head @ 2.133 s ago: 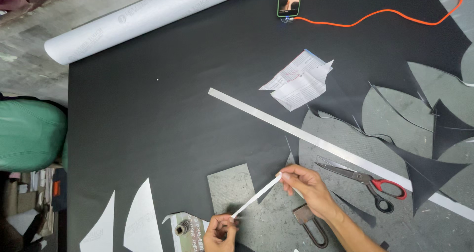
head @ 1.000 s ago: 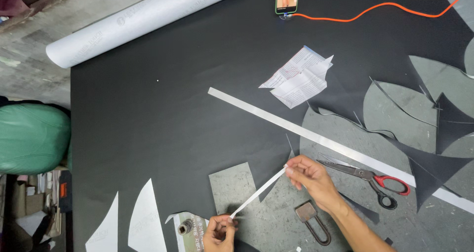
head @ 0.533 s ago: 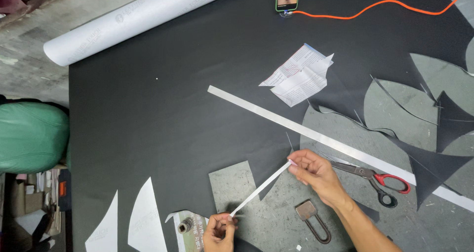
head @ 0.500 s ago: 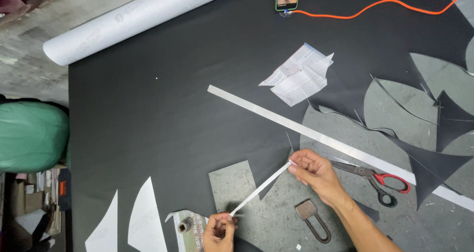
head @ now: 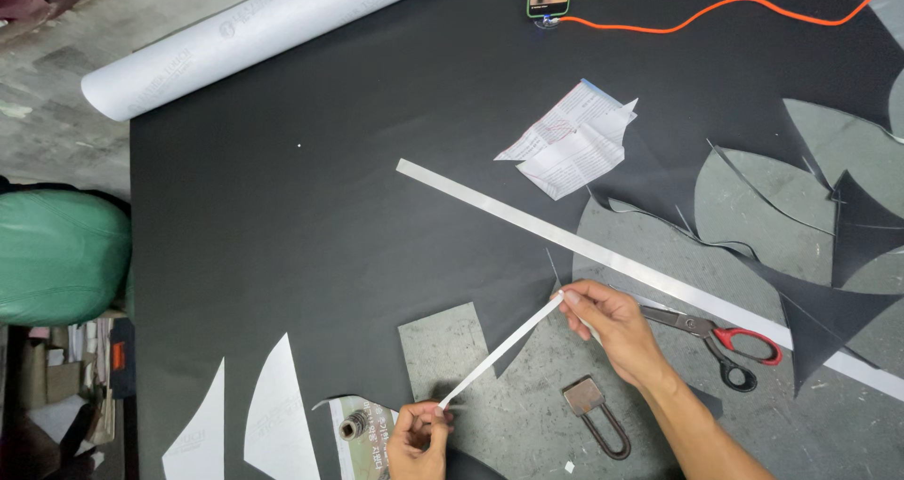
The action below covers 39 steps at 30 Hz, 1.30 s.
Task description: The person arranges several white paper cutouts and a small printed document on a dark work surface. They repeatedly reposition the items, smooth them down, and handle a small white strip of material.
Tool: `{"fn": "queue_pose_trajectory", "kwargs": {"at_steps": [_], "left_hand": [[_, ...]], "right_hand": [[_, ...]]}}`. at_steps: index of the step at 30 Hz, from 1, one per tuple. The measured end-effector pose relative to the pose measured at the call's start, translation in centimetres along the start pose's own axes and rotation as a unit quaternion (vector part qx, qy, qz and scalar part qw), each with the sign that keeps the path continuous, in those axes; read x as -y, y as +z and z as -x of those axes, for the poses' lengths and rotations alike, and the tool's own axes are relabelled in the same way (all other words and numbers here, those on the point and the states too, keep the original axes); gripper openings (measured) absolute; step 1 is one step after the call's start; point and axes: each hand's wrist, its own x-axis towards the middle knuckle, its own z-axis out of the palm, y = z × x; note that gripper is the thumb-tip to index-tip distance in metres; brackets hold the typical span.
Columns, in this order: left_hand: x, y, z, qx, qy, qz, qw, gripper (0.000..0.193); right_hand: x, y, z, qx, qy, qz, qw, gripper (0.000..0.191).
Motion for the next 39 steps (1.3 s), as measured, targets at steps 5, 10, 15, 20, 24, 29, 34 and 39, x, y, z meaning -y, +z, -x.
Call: {"fn": "queue_pose_trajectory", "kwargs": {"at_steps": [5, 10, 15, 20, 24, 29, 34, 39], "left_hand": [[0.4, -0.1, 0.1, 0.006, 0.003, 0.008, 1.000, 0.005], [0.8, -0.3, 0.0, 0.002, -0.006, -0.008, 1.000, 0.004], [-2.2, 0.4, 0.5, 0.041, 0.060, -0.181, 0.981, 0.016], [-11.1, 3.3, 2.7, 0.036, 0.263, -0.313, 0.912, 0.031], [-18.4, 6.9, 3.1, 0.072, 0.252, -0.196, 0.945, 0.036], [-23.1, 9.2, 3.4, 0.118, 0.317, -0.158, 0.928, 0.038], [-22.5, 9.4, 3.7, 0.189, 0.188, -0.130, 0.955, 0.025], [-21.2, 9.1, 3.4, 0.184, 0.217, -0.140, 0.948, 0.018]], "right_hand": [[-0.1, 0.2, -0.2, -0.022, 0.010, 0.002, 1.000, 0.026], [0.1, 0.3, -0.4, -0.025, 0.004, 0.010, 1.000, 0.026], [0.7, 0.6, 0.2, -0.017, 0.009, 0.098, 0.995, 0.023], [0.6, 2.0, 1.2, 0.045, -0.061, 0.158, 0.984, 0.021], [0.4, 3.3, 2.4, 0.076, -0.047, 0.185, 0.979, 0.020], [0.9, 4.2, 3.5, 0.105, -0.039, 0.127, 0.986, 0.021], [1.5, 3.5, 4.3, 0.100, -0.005, 0.134, 0.986, 0.012], [1.4, 3.6, 4.9, 0.103, -0.007, 0.130, 0.986, 0.018]]}}
